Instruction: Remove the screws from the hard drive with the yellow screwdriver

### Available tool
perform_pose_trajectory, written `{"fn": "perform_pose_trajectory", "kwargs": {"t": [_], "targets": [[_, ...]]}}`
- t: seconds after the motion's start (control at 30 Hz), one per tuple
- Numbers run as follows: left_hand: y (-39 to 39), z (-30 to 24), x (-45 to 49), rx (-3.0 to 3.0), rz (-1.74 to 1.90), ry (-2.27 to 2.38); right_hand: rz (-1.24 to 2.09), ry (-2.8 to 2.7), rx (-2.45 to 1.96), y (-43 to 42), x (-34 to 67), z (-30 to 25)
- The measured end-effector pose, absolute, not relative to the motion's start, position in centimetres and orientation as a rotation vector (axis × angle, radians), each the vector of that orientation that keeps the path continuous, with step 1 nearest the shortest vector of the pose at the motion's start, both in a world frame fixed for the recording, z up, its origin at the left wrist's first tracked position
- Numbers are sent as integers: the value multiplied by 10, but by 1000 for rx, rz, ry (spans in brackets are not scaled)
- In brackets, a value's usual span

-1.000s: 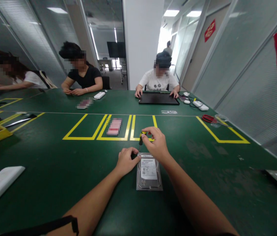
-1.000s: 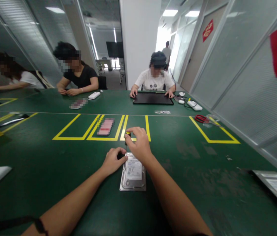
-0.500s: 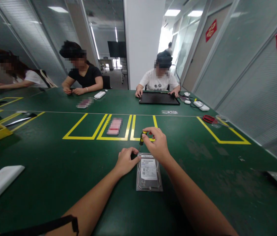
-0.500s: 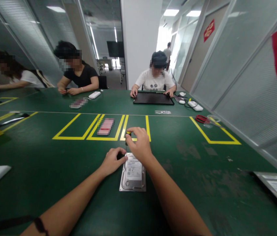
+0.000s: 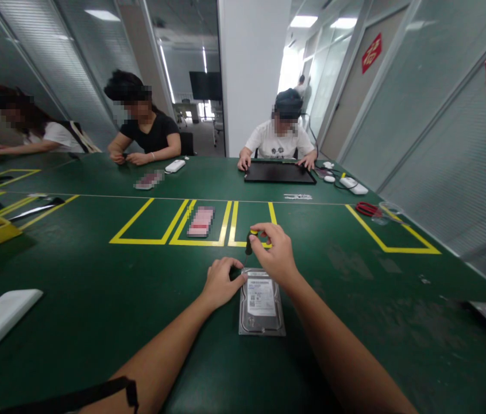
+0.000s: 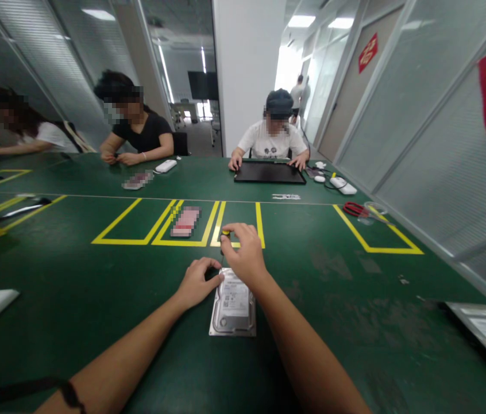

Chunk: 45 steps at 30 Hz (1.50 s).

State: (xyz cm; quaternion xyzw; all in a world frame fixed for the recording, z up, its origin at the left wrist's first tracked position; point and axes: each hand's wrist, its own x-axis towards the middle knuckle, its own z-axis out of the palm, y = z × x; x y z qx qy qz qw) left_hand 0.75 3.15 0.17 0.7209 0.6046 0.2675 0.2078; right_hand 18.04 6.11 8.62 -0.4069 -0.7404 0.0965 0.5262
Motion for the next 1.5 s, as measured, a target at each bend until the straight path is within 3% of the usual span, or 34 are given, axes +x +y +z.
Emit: {"fn": "perform_pose_trajectory", "kwargs": {"t": [1.5], "targets": [[32, -1, 8, 1959, 745, 1675, 237, -1763, -986, 58, 179, 87]]}}
